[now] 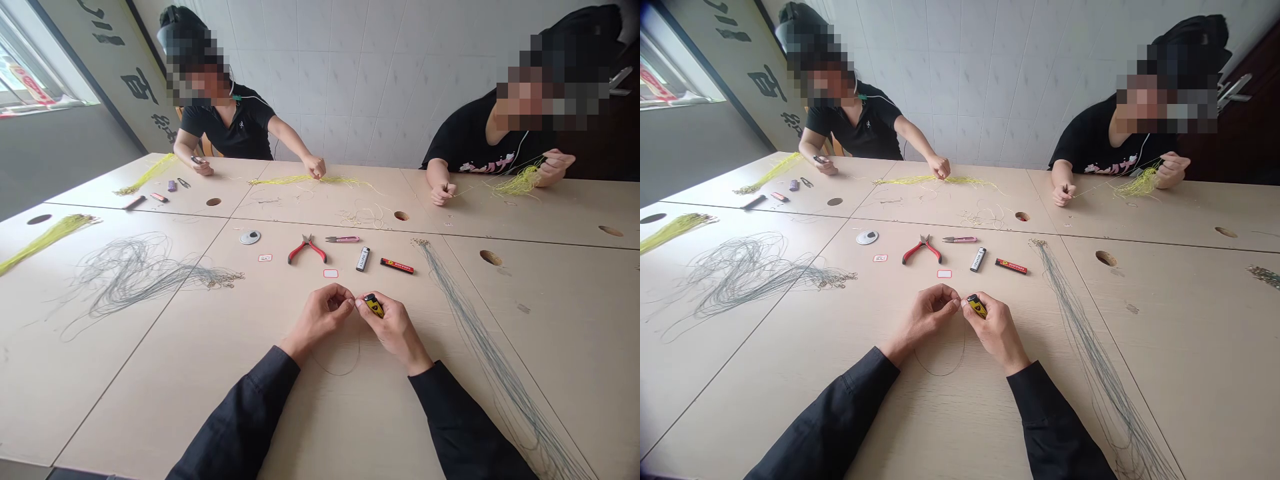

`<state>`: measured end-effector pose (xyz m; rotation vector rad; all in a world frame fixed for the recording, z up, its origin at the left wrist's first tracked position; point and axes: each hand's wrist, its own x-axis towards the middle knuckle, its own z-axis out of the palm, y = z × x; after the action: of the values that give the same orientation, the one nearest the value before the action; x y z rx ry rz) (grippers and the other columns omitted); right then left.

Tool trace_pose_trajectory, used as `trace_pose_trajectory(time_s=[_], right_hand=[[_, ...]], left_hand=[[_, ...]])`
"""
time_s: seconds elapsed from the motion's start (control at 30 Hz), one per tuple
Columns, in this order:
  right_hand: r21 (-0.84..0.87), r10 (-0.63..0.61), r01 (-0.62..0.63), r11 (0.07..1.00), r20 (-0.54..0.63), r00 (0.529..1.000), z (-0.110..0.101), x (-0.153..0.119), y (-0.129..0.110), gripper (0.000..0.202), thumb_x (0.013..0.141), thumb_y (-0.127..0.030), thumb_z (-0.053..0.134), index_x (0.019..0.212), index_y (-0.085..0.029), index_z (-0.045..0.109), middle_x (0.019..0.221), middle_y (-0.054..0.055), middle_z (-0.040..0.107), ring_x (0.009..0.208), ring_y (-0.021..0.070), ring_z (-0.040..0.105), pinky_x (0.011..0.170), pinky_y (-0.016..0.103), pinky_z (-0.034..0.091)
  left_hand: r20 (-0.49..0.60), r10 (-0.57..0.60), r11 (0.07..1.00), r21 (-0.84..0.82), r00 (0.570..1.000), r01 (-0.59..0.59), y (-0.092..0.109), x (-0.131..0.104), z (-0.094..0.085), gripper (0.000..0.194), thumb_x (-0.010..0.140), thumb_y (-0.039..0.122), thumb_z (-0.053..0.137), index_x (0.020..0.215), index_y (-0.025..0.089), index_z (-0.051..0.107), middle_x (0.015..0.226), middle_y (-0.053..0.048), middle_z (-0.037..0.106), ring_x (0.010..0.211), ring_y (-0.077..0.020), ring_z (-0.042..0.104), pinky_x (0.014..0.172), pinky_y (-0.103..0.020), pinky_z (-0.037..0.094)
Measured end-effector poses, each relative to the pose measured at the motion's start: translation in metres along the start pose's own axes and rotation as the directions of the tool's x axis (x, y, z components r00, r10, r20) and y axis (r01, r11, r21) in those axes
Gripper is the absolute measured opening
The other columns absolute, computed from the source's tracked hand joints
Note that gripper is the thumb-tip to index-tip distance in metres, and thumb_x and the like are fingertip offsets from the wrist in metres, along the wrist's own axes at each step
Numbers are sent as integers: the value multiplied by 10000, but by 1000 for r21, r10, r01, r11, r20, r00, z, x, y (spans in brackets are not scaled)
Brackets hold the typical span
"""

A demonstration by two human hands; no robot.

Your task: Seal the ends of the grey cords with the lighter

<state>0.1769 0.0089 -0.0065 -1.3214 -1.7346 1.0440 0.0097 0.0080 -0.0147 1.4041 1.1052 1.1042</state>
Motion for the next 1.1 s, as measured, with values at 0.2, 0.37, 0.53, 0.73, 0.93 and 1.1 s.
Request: trace_pose_trajectory(time_s=[0.2,0.37,0.53,0.73,0.93,1.1], right_hand=[[-16,-5,5,1000,3,1000,0,-1,0,312,899,-461,544,849,-166,633,670,-15,532,607,131,439,565,238,371],[-24,-17,17,1000,11,1000,1,-1,3,317,905,-458,538,875,-161,645,710,1,578,632,137,476,584,238,385],[-30,-42,43,999,21,999,1,-1,3,292,906,-444,541,869,-171,639,703,-3,575,627,137,475,583,238,382],[-12,-42,42,999,15,999,0,-1,1,271,904,-430,545,877,-178,641,717,2,598,637,144,497,591,238,392],[-4,-47,47,999,0,999,1,-1,1,257,902,-420,552,882,-178,638,736,1,617,658,144,526,614,234,404],[-21,-49,49,999,16,999,1,-1,1,266,903,-427,551,868,-178,635,712,-5,600,633,136,504,588,231,392]], left_hand=[[10,-5,1000,7,1000,5,2,0,-1,146,837,278,589,819,134,607,742,-12,590,652,-101,492,608,-219,388],[8,-1,1000,9,1000,1,2,0,-2,148,829,281,591,808,135,599,742,-12,588,658,-103,502,618,-220,396],[-15,4,1000,16,1000,-4,-2,1,-1,142,823,277,596,796,137,593,754,-23,605,661,-105,510,619,-222,403],[-31,-37,999,-16,999,36,-4,1,-1,209,812,330,630,755,136,576,697,-20,599,610,-98,497,566,-215,379],[-27,-47,999,-9,999,47,-2,0,0,202,808,327,627,762,137,579,701,-15,598,607,-95,491,563,-216,375],[-34,-9,999,45,999,11,-3,1,-1,100,791,237,584,751,147,566,704,-4,583,620,-97,485,575,-218,375]])
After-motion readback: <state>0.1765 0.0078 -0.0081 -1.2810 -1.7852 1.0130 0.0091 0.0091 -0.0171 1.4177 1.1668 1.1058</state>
